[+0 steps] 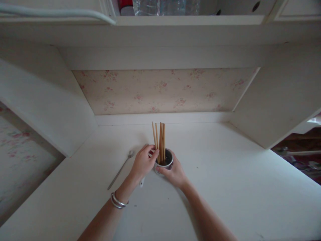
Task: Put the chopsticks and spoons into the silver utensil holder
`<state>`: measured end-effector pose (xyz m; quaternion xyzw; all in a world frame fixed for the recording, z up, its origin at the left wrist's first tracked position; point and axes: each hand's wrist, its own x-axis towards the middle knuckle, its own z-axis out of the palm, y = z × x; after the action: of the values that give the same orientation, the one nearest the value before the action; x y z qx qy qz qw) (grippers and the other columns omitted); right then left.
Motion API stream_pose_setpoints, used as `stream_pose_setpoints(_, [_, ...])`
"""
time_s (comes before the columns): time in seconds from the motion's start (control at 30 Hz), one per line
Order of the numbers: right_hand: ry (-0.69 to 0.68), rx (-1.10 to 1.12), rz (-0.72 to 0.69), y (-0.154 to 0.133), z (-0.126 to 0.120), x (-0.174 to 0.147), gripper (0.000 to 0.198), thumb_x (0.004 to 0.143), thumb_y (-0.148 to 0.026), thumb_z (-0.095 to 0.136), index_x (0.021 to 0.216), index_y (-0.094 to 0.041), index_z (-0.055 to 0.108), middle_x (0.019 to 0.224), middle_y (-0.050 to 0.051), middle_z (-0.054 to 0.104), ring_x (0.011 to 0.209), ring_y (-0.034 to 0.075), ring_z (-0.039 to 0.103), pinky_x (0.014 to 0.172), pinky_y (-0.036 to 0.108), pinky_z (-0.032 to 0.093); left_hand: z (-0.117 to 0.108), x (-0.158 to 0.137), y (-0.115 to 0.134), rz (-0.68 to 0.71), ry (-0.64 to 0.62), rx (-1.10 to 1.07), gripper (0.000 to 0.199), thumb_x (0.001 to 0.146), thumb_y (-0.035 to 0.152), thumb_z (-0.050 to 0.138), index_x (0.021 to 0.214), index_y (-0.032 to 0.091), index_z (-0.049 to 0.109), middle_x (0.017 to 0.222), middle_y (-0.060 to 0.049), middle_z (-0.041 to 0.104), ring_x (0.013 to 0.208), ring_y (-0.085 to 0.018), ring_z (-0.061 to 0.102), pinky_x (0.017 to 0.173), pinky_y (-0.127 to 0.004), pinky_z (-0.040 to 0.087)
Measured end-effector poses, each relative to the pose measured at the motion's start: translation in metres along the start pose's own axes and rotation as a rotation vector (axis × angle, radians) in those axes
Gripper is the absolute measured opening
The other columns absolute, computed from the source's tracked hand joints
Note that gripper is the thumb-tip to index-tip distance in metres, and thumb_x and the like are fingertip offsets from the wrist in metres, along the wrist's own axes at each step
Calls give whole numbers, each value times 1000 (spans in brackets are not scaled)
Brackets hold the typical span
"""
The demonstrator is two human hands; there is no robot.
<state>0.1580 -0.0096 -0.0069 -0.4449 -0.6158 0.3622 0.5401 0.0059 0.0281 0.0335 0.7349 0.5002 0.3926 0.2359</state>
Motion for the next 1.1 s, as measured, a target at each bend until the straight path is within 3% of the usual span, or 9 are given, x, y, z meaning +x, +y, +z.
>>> stream_pose_setpoints(0.27, [18, -16, 15, 4, 2, -1, 69, 65, -31, 79, 127, -25, 49, 122, 7, 61, 112, 28, 57, 99, 46, 43, -1, 10, 2, 20, 40, 17, 30, 91, 40, 46, 92, 18, 65, 90, -5, 67, 82, -14, 64, 75, -25, 49])
stream_pose_setpoints(0.63, [8, -1, 31, 3, 2, -1, 72, 65, -30, 79, 129, -25, 46, 124, 7, 61, 112, 27, 57, 99, 43, 44, -2, 13, 11, 125, -62, 93, 27, 91, 33, 45, 85, 19, 67, 92, -4, 66, 87, -15, 62, 79, -25, 48])
stream_pose_setpoints(0.8, [7, -16, 15, 4, 2, -1, 73, 64, -30, 79, 129, -25, 46, 124, 7, 61, 113, 28, 57, 99, 44, 44, 0, 16, 7, 112, -82, 145, 28, 91, 32, 45, 88, 20, 70, 93, -4, 67, 89, -15, 62, 83, -26, 49])
stream_pose_setpoints(0.97, [11, -27, 22, 4, 2, -1, 72, 65, -29, 79, 129, -26, 46, 125, 6, 60, 113, 27, 57, 98, 44, 45, 1, 12, 1, 76, -94, 20, 29, 91, 35, 45, 96, 21, 71, 102, -5, 68, 97, -17, 62, 89, -28, 50])
stream_pose_setpoints(1.1, [1, -40, 22, 2, 1, -1, 72, 66, -33, 79, 129, -26, 46, 124, 6, 61, 112, 27, 58, 98, 43, 45, 5, 0, -6, -67, -137, -210, 39, 89, 44, 49, 116, 18, 63, 119, -8, 64, 108, -20, 60, 92, -32, 50])
